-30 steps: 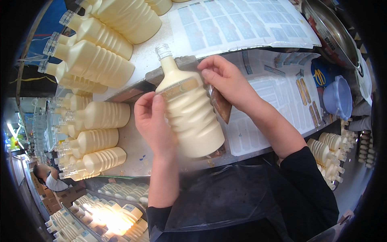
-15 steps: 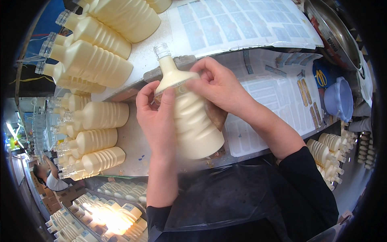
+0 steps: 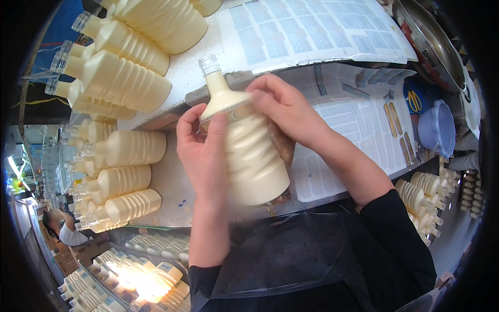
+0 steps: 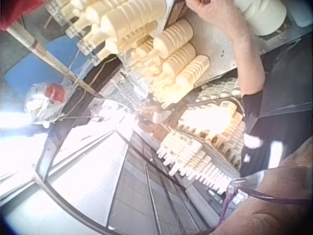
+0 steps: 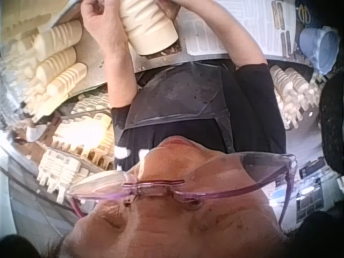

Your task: The person repeatedly picks up cream-colored plastic bottles, applies rectangular labels to their sides, and places them on a nearby surface. The person handles the bottles and labels by hand, working at a metal counter with many similar bottles visible.

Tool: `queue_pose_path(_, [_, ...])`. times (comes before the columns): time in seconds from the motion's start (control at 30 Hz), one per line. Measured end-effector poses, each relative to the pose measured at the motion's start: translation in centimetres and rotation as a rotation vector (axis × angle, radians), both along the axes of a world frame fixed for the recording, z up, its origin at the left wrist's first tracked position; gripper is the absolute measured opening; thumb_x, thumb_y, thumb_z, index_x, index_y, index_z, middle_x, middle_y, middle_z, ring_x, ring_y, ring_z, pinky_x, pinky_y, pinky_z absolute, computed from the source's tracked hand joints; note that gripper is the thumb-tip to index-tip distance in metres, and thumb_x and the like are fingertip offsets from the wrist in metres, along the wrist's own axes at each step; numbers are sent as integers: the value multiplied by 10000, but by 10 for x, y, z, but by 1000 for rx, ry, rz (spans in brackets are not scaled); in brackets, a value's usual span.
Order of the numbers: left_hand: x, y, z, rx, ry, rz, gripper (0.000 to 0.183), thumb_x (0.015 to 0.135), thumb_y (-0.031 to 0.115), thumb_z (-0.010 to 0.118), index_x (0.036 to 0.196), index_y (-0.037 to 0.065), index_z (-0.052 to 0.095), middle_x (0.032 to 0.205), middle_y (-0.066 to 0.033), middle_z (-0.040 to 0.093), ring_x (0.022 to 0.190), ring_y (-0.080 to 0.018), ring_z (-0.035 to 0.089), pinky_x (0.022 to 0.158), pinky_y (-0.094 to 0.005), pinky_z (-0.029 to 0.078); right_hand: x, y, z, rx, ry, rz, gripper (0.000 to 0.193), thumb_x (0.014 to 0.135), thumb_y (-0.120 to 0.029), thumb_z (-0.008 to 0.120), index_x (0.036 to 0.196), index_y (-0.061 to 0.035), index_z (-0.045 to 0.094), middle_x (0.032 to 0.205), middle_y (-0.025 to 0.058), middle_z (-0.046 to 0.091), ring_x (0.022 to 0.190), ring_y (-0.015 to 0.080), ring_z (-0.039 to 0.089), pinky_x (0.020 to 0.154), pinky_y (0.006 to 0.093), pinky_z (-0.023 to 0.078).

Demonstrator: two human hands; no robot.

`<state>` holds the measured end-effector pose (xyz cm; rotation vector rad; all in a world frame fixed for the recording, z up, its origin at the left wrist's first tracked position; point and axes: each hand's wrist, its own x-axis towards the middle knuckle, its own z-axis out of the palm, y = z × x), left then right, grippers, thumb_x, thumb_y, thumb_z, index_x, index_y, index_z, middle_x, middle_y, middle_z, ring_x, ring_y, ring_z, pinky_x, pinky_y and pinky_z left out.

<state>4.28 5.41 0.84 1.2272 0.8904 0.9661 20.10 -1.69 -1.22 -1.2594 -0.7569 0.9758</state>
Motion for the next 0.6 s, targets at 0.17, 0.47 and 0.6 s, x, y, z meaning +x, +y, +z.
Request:
queue_pose_path(0.17, [1, -1, 4, 6, 58, -39, 403, 951, 163, 741, 1259, 4, 536, 1120, -82, 635, 961, -110, 593, 838, -259, 511, 0, -3, -2, -53, -30, 60, 214, 1055, -219, 605, 1183, -48, 589, 955, 4, 664, 857, 46, 598, 772, 212, 495])
queue_pose_path(0.47, [2, 1, 2, 19, 77, -57, 414, 946, 165, 745, 1262, 4, 531, 1114, -85, 640, 951, -105, 602, 823, -254, 515, -1, -3, -1, -77, -48, 74, 230, 1052, -215, 607, 1198, -41, 571, 964, 24, 679, 873, 51, 615, 761, 222, 503])
queue_pose_path(0.6, [2, -1, 4, -1, 58, -60, 417, 942, 157, 749, 1262, 5, 528, 1111, -87, 645, 941, -99, 607, 811, -249, 519, -1, -4, -1, -84, -41, 75, 233, 1050, -216, 610, 1198, -40, 571, 961, 24, 678, 871, 53, 615, 760, 222, 503])
